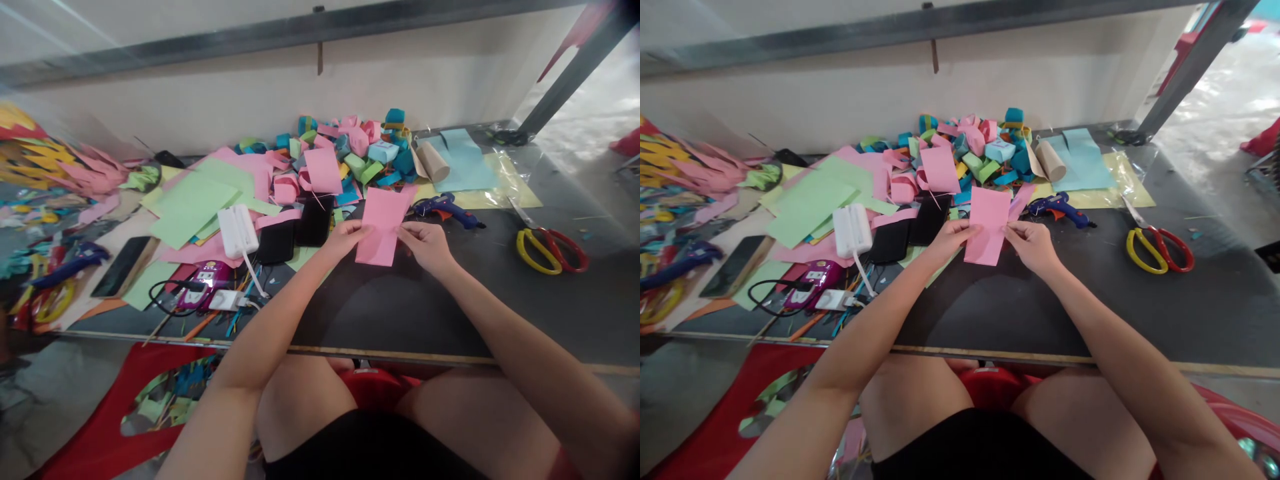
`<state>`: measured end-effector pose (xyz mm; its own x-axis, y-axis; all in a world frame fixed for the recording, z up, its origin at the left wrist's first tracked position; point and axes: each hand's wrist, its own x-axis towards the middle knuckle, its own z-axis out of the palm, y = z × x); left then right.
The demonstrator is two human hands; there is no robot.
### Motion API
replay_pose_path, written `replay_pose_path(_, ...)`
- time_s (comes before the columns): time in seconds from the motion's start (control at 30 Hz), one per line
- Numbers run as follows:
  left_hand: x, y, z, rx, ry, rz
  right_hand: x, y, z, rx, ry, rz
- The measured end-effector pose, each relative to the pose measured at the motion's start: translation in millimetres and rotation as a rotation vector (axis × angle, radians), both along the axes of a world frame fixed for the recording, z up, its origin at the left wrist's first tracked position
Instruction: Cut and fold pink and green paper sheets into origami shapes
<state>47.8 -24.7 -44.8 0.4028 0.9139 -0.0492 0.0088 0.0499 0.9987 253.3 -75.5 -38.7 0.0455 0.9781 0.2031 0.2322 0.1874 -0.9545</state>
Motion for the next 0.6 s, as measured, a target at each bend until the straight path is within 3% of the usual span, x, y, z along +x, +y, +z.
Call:
replay_pose_path(0.3, 4.9, -3.0, -3.6, -0.096, -0.250, -0.020, -4.0, 0.4, 2.0, -0.071, 0.235, 0.078)
replay_pose_path(0.6, -2.0, -0.7, 5.1, -0.070, -0.243, -0.069, -2.6, -1.9, 6.4, 0.013, 0.267, 0.107)
